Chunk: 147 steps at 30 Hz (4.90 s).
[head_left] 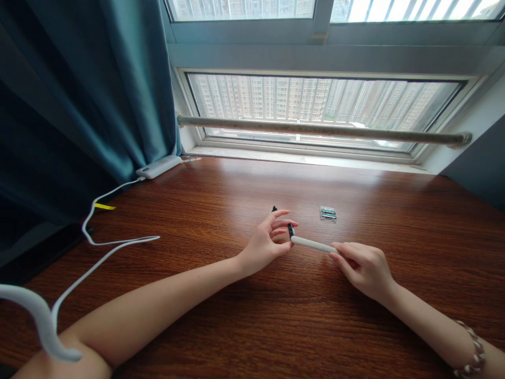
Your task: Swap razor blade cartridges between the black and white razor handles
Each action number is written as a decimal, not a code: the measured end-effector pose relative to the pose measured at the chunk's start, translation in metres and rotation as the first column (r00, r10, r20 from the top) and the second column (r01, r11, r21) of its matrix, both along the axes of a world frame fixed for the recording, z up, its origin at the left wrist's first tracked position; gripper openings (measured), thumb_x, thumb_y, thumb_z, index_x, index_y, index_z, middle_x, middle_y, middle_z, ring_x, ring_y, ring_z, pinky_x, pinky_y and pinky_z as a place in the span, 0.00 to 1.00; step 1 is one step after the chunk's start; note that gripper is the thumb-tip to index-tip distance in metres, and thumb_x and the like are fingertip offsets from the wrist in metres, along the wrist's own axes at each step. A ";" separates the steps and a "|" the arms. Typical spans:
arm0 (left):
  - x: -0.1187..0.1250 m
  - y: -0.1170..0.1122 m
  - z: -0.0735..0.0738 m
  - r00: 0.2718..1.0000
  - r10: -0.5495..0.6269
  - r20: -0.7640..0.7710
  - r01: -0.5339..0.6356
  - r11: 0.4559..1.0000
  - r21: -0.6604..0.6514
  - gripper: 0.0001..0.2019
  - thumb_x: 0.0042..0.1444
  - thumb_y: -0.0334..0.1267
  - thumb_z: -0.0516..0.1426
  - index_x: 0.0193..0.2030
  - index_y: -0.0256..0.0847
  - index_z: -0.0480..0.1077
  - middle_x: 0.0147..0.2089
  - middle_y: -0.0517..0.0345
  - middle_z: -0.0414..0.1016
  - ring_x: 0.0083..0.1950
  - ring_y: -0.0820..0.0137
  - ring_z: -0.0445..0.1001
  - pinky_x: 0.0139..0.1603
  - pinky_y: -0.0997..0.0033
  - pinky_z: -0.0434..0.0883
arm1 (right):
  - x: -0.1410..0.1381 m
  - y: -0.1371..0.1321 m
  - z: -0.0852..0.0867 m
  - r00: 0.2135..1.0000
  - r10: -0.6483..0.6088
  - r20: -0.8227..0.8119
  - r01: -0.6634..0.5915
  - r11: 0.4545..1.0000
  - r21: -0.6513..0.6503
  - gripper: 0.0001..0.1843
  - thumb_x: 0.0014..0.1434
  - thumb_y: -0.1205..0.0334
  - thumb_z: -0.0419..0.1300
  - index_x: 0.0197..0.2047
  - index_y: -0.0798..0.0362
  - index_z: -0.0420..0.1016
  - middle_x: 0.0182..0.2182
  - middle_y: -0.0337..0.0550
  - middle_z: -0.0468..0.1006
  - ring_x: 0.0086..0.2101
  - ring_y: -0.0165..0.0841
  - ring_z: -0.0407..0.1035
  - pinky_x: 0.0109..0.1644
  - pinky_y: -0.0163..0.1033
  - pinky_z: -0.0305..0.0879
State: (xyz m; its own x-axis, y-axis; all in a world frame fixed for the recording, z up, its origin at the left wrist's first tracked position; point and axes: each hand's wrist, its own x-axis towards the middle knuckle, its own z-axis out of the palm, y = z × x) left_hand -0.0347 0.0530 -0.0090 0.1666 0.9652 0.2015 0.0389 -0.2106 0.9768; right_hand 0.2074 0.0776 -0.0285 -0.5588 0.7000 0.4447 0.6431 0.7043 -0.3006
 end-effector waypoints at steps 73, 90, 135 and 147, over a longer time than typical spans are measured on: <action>-0.001 0.002 0.007 0.936 -0.185 0.299 0.190 0.982 0.010 0.20 0.48 0.31 0.59 0.49 0.41 0.63 0.56 0.47 0.64 0.55 0.61 0.64 0.56 0.56 0.60 | 0.001 -0.001 0.005 0.995 0.044 -0.091 -0.035 0.994 0.104 0.11 0.58 0.61 0.51 0.37 0.55 0.72 0.20 0.39 0.70 0.22 0.28 0.64 0.28 0.32 0.56; -0.002 0.002 0.002 0.939 -0.237 0.249 0.266 0.960 -0.089 0.21 0.46 0.29 0.60 0.48 0.41 0.62 0.55 0.46 0.65 0.57 0.62 0.62 0.57 0.58 0.58 | -0.001 0.000 0.004 0.996 -0.014 -0.083 0.021 0.996 0.086 0.11 0.58 0.59 0.51 0.36 0.54 0.73 0.22 0.40 0.72 0.22 0.28 0.64 0.28 0.32 0.55; 0.006 0.000 -0.007 0.933 -0.118 0.339 0.185 0.967 -0.175 0.19 0.42 0.24 0.61 0.43 0.35 0.65 0.51 0.46 0.68 0.54 0.62 0.65 0.56 0.63 0.61 | -0.002 0.013 -0.008 0.998 -0.026 -0.061 0.020 0.995 -0.097 0.13 0.58 0.64 0.51 0.45 0.50 0.71 0.33 0.44 0.70 0.35 0.34 0.64 0.40 0.40 0.63; 0.013 -0.013 -0.003 0.960 -0.254 0.119 0.275 0.936 -0.222 0.20 0.47 0.34 0.59 0.49 0.36 0.67 0.46 0.49 0.72 0.47 0.65 0.69 0.51 0.63 0.63 | -0.009 -0.004 -0.002 0.977 0.156 -0.148 -0.126 0.973 0.193 0.20 0.55 0.67 0.55 0.53 0.51 0.64 0.39 0.47 0.69 0.40 0.36 0.61 0.44 0.44 0.65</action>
